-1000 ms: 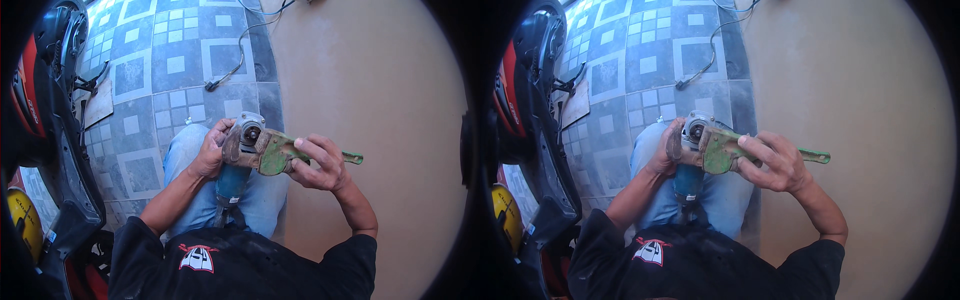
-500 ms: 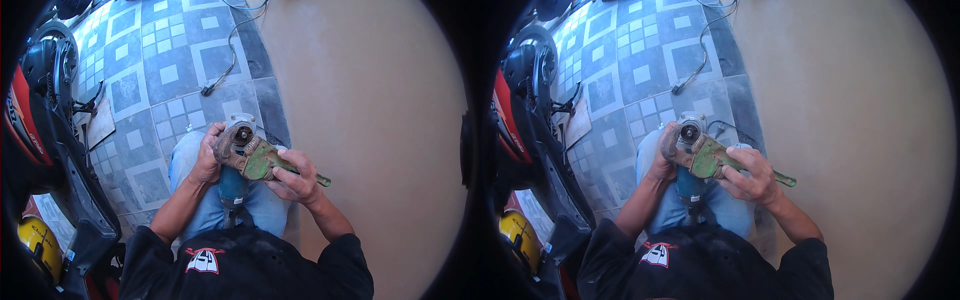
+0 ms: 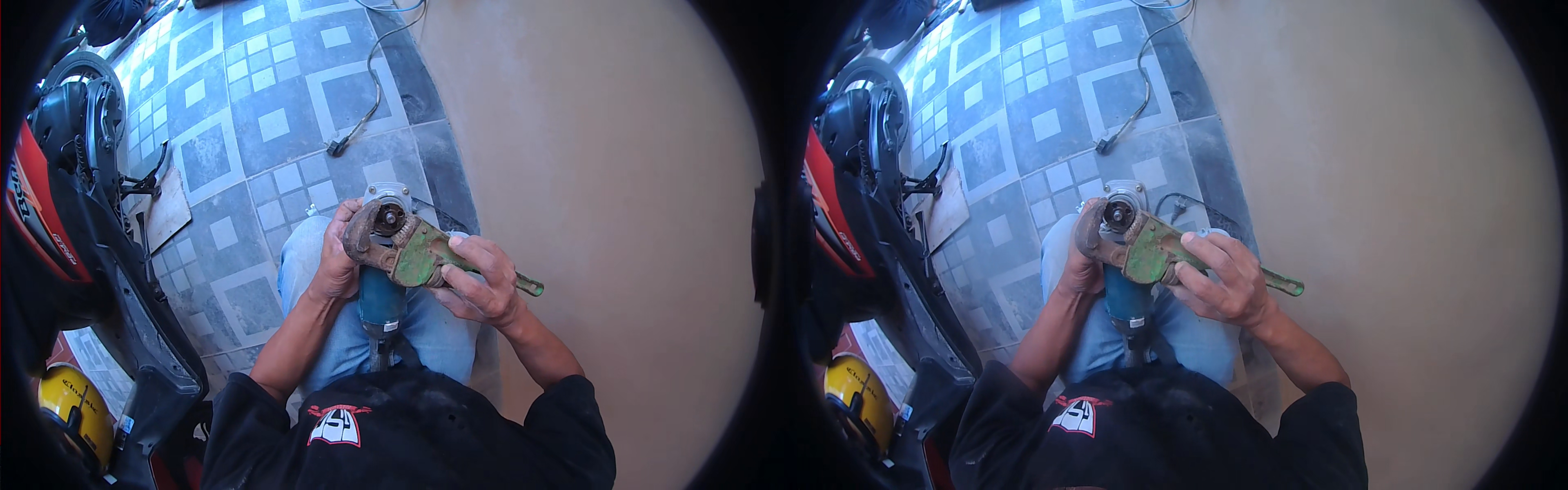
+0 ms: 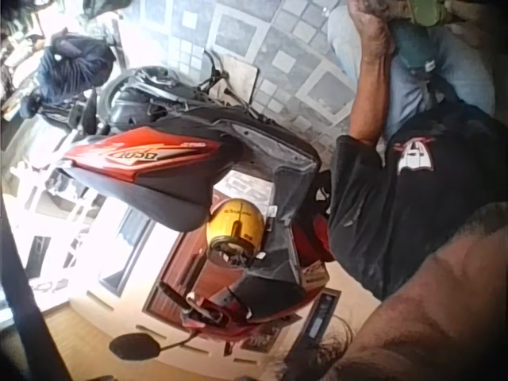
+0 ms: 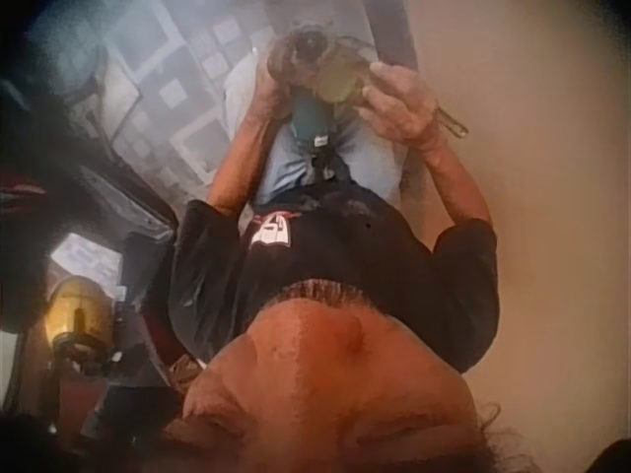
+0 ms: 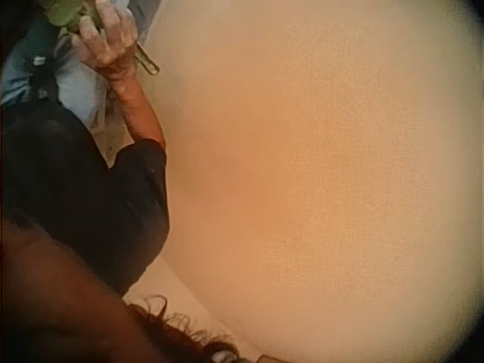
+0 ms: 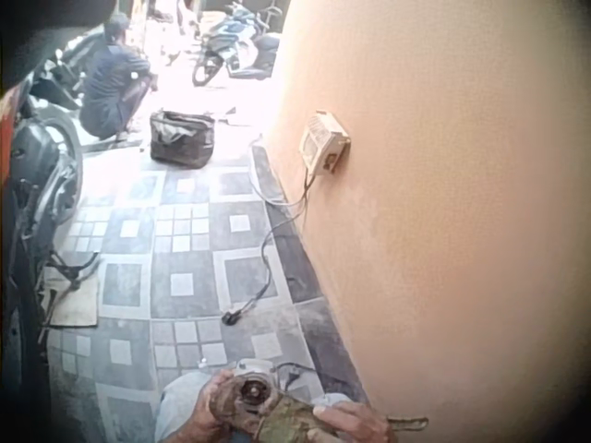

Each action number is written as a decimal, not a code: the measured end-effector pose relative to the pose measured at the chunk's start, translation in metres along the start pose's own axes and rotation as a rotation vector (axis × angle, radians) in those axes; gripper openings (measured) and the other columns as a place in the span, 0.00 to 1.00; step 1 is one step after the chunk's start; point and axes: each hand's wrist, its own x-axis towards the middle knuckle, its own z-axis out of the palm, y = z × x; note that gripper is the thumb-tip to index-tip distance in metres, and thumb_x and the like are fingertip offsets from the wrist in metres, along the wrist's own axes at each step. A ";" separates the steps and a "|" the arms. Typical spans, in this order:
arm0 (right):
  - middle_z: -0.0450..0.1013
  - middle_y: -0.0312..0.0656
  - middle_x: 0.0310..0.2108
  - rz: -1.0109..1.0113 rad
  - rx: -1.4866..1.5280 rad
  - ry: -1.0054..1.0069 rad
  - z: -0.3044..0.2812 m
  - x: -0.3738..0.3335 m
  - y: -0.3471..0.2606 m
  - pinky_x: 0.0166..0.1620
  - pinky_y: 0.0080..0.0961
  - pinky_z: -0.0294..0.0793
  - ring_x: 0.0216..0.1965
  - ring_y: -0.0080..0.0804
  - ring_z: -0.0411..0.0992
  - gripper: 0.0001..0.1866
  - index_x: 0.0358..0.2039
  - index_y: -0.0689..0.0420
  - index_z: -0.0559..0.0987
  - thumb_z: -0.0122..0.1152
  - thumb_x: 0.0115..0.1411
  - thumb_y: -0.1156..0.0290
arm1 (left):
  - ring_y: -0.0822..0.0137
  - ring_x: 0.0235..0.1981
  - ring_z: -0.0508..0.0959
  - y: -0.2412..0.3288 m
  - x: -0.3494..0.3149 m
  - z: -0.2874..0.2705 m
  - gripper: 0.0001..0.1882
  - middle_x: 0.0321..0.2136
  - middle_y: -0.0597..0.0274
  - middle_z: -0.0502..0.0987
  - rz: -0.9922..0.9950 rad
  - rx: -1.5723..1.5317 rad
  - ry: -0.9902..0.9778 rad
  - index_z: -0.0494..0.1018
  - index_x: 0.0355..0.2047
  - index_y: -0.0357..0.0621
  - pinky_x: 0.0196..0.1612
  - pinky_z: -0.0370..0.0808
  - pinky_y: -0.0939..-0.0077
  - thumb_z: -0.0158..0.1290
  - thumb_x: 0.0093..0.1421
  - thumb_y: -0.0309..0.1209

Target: The person holds an angle grinder between their legs and uses a pipe wrench to loosen the arbor nut and remove the inner flange from the tool's spindle.

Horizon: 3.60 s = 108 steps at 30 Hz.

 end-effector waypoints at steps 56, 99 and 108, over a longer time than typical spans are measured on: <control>0.77 0.42 0.51 -0.214 0.021 0.033 -0.008 0.015 0.036 0.36 0.33 0.82 0.39 0.45 0.78 0.23 0.41 0.52 0.79 0.78 0.42 0.73 | 0.67 0.52 0.77 0.007 -0.011 0.014 0.36 0.50 0.60 0.73 0.009 0.129 0.019 0.62 0.55 0.45 0.56 0.78 0.67 0.70 0.53 0.43; 0.75 0.51 0.52 0.080 0.104 0.181 0.021 0.019 0.088 0.44 0.36 0.81 0.42 0.48 0.79 0.24 0.44 0.58 0.77 0.77 0.46 0.70 | 0.62 0.42 0.81 0.034 0.088 0.030 0.23 0.44 0.50 0.76 -0.141 0.268 0.115 0.63 0.53 0.36 0.44 0.84 0.64 0.58 0.60 0.26; 0.75 0.52 0.51 0.216 0.291 0.174 -0.021 0.034 0.044 0.44 0.31 0.80 0.43 0.45 0.79 0.19 0.47 0.60 0.77 0.72 0.55 0.76 | 0.63 0.45 0.81 0.044 0.075 0.029 0.31 0.47 0.48 0.75 -0.041 0.242 0.169 0.60 0.58 0.34 0.48 0.83 0.66 0.61 0.58 0.28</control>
